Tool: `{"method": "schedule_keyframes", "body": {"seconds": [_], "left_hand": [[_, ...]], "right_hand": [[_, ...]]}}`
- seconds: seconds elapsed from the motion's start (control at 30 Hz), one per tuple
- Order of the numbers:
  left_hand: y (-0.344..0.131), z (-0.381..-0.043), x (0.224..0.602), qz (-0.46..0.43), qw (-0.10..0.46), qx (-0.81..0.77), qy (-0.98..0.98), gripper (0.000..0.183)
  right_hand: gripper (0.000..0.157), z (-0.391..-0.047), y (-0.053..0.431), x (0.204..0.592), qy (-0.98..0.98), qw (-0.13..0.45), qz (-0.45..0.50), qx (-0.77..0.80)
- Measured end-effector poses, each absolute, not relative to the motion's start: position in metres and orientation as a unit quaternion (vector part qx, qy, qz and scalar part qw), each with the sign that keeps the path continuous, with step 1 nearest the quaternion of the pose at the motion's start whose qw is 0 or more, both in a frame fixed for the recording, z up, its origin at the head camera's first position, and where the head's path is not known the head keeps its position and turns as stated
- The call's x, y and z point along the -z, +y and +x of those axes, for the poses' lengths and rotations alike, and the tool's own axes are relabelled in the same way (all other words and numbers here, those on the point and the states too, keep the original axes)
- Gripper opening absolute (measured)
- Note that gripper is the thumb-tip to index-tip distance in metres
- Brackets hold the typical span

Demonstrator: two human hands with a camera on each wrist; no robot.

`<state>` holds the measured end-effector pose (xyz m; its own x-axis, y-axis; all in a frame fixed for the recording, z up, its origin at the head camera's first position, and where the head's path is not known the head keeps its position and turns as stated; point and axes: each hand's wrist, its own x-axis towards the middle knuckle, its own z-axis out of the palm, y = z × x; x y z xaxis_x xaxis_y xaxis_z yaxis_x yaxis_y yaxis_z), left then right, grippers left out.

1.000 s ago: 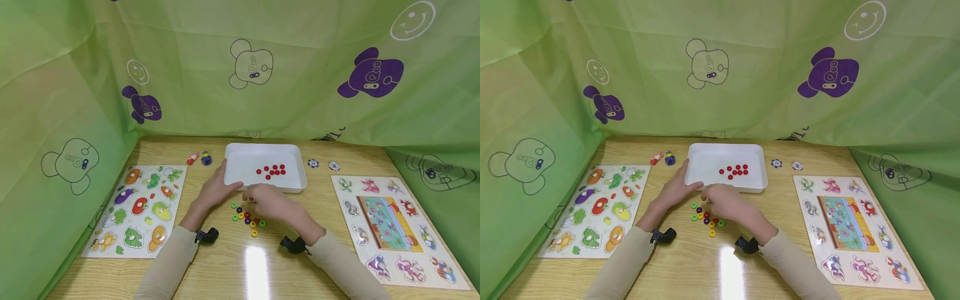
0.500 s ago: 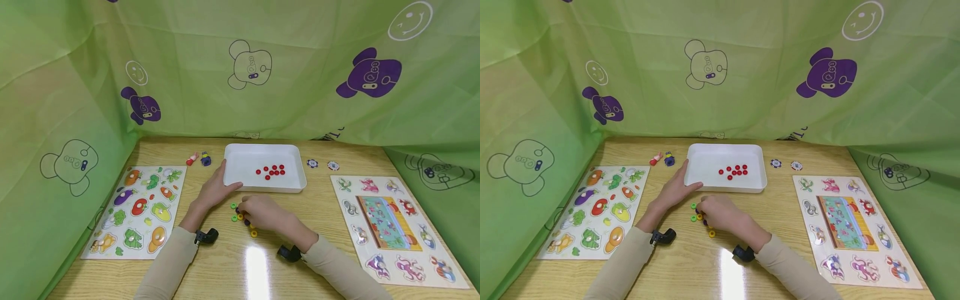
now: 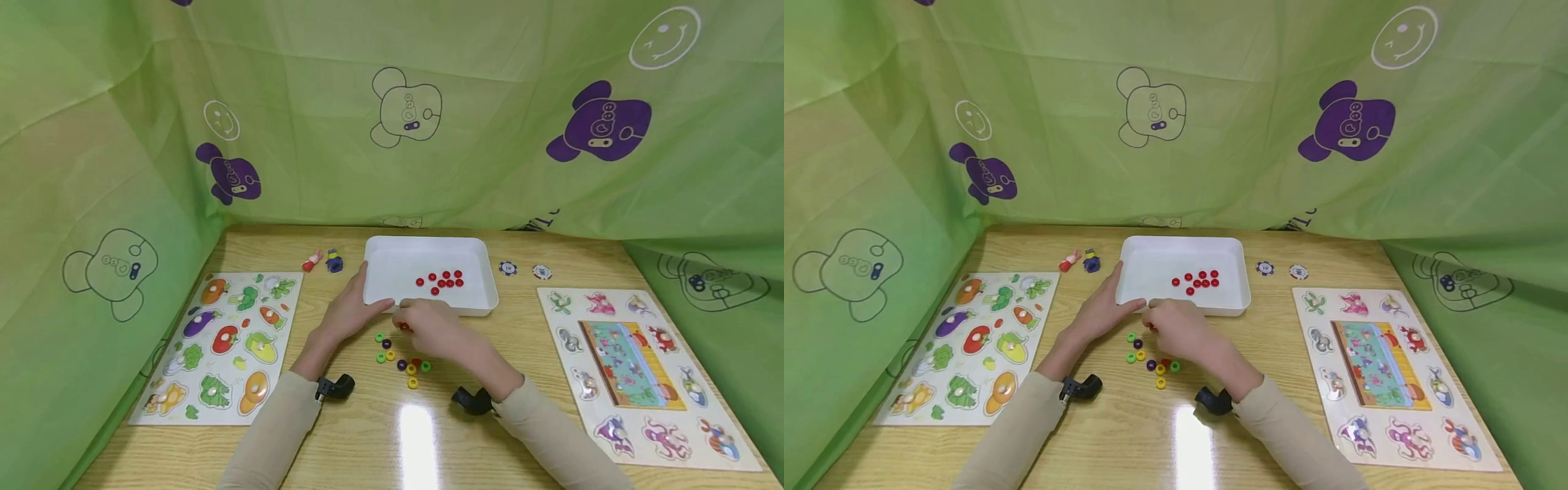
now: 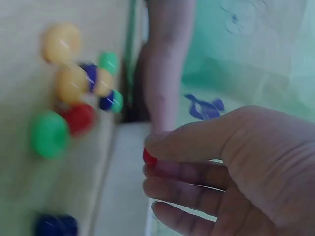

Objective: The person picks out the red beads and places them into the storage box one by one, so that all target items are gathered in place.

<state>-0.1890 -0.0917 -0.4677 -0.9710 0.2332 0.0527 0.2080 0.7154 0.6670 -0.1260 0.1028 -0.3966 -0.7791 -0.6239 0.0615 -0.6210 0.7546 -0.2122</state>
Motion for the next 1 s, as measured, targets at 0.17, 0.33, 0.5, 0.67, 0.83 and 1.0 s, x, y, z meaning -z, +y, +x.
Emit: {"method": "schedule_keyframes", "body": {"seconds": [0.17,0.33,0.5,0.67,0.83,1.0], "left_hand": [[-0.093,-0.189,0.466,0.105,0.018,-0.360,0.927,0.109],[-0.092,-0.189,0.466,0.102,0.023,-0.357,0.928,0.109],[-0.089,-0.190,0.467,0.103,0.025,-0.361,0.926,0.108],[-0.089,-0.190,0.470,0.100,0.027,-0.360,0.927,0.107],[-0.090,-0.190,0.470,0.101,0.032,-0.361,0.926,0.107],[-0.090,-0.190,0.469,0.100,0.031,-0.366,0.925,0.107]], "right_hand": [[0.013,-0.142,0.107,0.385,0.945,-0.034,-0.302,0.120],[0.014,-0.164,0.113,0.390,0.962,-0.055,-0.242,0.112],[0.013,-0.181,0.119,0.405,0.974,-0.030,-0.190,0.120],[0.020,-0.196,0.119,0.421,0.981,-0.017,-0.149,0.120],[0.011,-0.200,0.120,0.425,0.982,-0.021,-0.138,0.127],[0.010,-0.195,0.122,0.420,0.978,-0.037,-0.154,0.133]]}}
